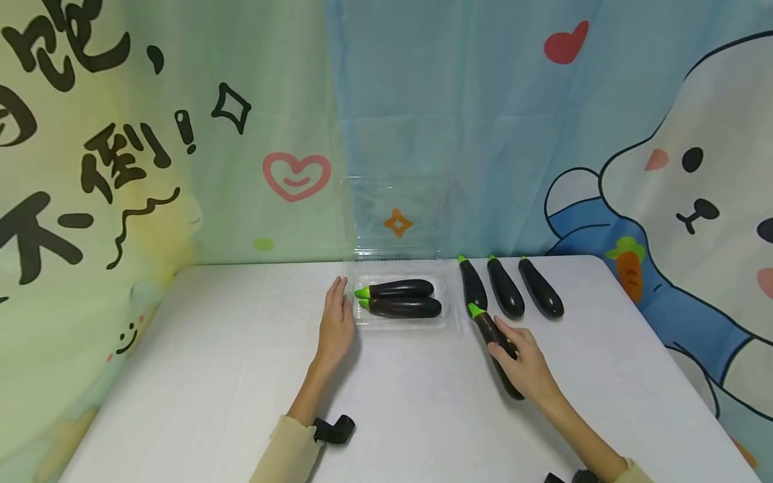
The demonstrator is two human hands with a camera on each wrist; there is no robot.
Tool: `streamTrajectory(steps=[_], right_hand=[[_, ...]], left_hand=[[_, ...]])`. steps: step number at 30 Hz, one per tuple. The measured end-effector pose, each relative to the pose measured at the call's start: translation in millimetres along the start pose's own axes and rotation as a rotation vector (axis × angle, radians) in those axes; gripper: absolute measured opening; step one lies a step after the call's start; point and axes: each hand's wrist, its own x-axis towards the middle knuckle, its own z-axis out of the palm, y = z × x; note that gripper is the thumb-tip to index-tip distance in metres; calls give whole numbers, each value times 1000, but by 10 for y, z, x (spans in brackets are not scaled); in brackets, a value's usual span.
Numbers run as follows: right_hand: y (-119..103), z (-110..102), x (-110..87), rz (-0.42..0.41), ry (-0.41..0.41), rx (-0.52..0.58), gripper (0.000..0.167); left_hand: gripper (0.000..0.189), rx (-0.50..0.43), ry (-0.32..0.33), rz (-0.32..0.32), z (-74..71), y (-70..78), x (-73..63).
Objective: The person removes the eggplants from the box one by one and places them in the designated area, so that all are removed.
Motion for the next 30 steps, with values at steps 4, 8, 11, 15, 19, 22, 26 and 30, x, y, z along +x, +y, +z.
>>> streamTrajectory(steps=[4,8,11,15,19,22,26,30], right_hand=[[27,10,-1,56,-65,1,56],[45,11,-1,102,-111,1,57],[55,13,2,121,-139,4,58],[60,30,-4,135,-180,1,58],[58,62,-11,147,-215,-6,60],[57,83,-11,145,-231,-19,62],[52,100,-11,125,-230,-34,63],[52,115,-22,103,-229,-31,64]], left_hand=[[45,-3,-4,-2,-6,6,-6],[45,-3,-1,10,-16,12,3],[45,-4,-7,2,-22,9,11],[45,1,-18,-9,-19,-4,16],[45,-2,-17,-7,-14,-3,14],[45,-6,-15,-4,-15,4,11],[46,-8,-15,-1,-20,9,6],[46,-7,-21,-6,-16,-1,-1]])
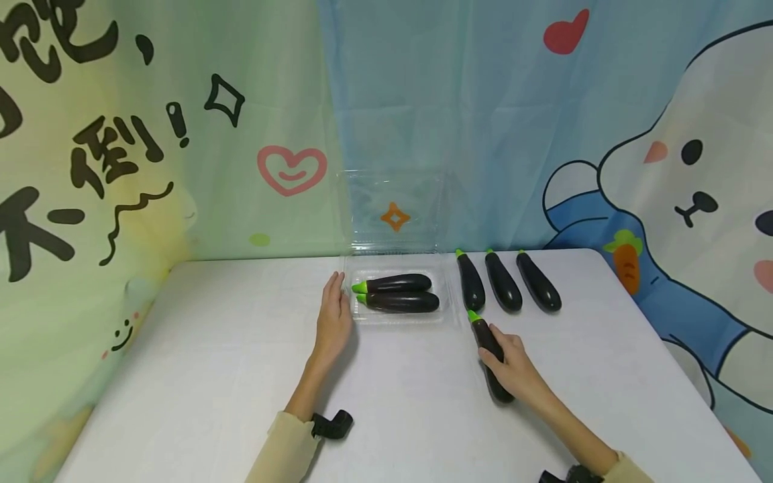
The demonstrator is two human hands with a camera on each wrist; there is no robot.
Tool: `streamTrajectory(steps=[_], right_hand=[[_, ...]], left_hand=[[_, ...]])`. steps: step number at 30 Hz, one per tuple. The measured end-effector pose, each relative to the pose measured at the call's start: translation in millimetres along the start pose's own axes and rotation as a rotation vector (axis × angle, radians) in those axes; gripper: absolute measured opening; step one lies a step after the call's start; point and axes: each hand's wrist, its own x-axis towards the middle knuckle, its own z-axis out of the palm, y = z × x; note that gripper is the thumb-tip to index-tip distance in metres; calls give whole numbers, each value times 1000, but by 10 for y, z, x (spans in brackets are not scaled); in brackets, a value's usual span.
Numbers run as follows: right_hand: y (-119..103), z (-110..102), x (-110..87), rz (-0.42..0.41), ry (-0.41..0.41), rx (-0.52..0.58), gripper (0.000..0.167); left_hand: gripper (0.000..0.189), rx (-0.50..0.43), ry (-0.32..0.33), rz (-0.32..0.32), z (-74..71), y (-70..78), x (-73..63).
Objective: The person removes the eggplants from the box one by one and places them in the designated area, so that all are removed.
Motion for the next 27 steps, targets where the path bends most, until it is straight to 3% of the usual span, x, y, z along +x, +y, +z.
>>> streamTrajectory(steps=[13,21,27], right_hand=[[19,59,-12,-29,25,14,66],[40,62,18,-112,83,-51,67],[35,62,17,-97,80,-66,70]], left_hand=[[46,10,0,-2,13,-30,-11],[46,9,-4,-10,1,-7,-1],[46,10,-5,-11,7,-18,2]])
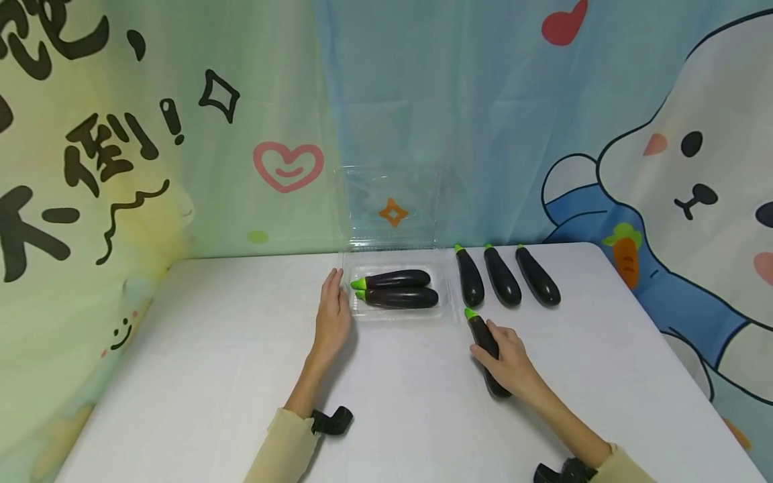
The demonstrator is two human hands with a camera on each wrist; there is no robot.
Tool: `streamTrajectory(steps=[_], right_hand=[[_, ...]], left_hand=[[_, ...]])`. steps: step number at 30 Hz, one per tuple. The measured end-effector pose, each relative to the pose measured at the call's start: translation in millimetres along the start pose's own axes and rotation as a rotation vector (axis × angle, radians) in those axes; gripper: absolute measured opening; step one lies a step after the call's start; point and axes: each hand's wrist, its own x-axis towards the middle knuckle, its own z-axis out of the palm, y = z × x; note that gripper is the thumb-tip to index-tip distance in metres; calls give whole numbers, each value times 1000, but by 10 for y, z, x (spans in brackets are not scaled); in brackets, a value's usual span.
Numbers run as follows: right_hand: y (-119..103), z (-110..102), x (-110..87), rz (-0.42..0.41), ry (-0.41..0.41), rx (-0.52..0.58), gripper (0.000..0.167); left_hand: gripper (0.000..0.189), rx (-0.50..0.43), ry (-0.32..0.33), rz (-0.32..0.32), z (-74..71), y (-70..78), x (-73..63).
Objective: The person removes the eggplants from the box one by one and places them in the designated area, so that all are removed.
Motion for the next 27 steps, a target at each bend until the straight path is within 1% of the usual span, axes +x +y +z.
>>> streamTrajectory(steps=[7,14,18,24,27], right_hand=[[-22,6,-3,-9,-3,-49,69],[-43,22,17,12,-14,-86,70],[-47,37,24,14,-9,-80,69],[-50,52,32,-3,12,-55,61],[-52,44,39,4,15,-55,62]], left_hand=[[46,-2,3,4,4,0,5],[46,-2,-3,6,-7,16,12],[46,-2,-1,3,-10,15,15],[46,-4,-5,5,-5,15,2],[46,-8,-6,7,-2,22,-1]])
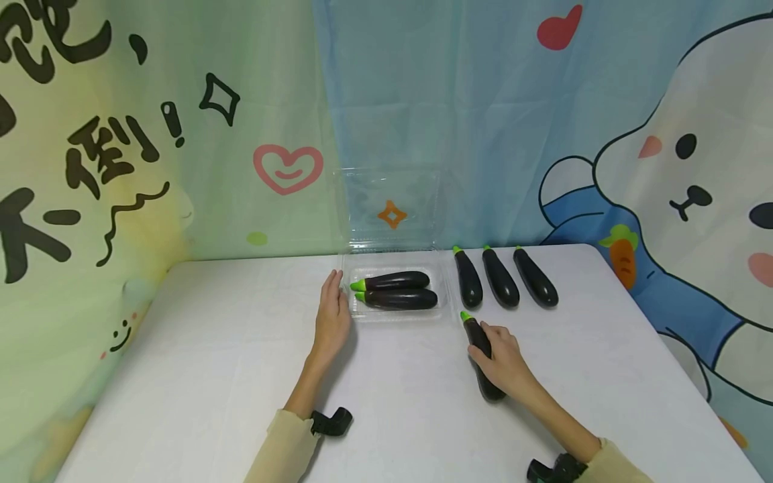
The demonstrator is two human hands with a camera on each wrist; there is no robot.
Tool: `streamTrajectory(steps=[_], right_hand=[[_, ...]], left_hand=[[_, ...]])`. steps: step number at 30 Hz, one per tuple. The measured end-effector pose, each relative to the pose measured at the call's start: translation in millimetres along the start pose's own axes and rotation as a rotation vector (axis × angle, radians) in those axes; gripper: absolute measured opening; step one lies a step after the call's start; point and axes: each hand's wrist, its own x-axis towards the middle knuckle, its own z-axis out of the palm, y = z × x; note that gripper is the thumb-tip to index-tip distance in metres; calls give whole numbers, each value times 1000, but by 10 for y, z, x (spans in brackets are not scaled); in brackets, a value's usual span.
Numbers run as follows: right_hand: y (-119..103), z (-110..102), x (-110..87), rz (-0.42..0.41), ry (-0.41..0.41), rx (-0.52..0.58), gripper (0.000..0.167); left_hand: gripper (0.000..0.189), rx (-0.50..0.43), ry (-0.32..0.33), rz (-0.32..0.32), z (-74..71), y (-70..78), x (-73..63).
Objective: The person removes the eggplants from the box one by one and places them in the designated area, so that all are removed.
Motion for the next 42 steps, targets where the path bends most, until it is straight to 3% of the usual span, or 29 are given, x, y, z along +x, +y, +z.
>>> streamTrajectory(steps=[13,23,42], right_hand=[[-3,-42,5,9,-13,-20,71],[33,-14,32,-26,29,-20,59],[-21,-4,35,12,21,-13,66]], left_hand=[[46,-1,-2,-4,-2,25,-4],[46,1,1,-13,9,-12,-6],[46,-4,-7,-9,2,-6,-8]])
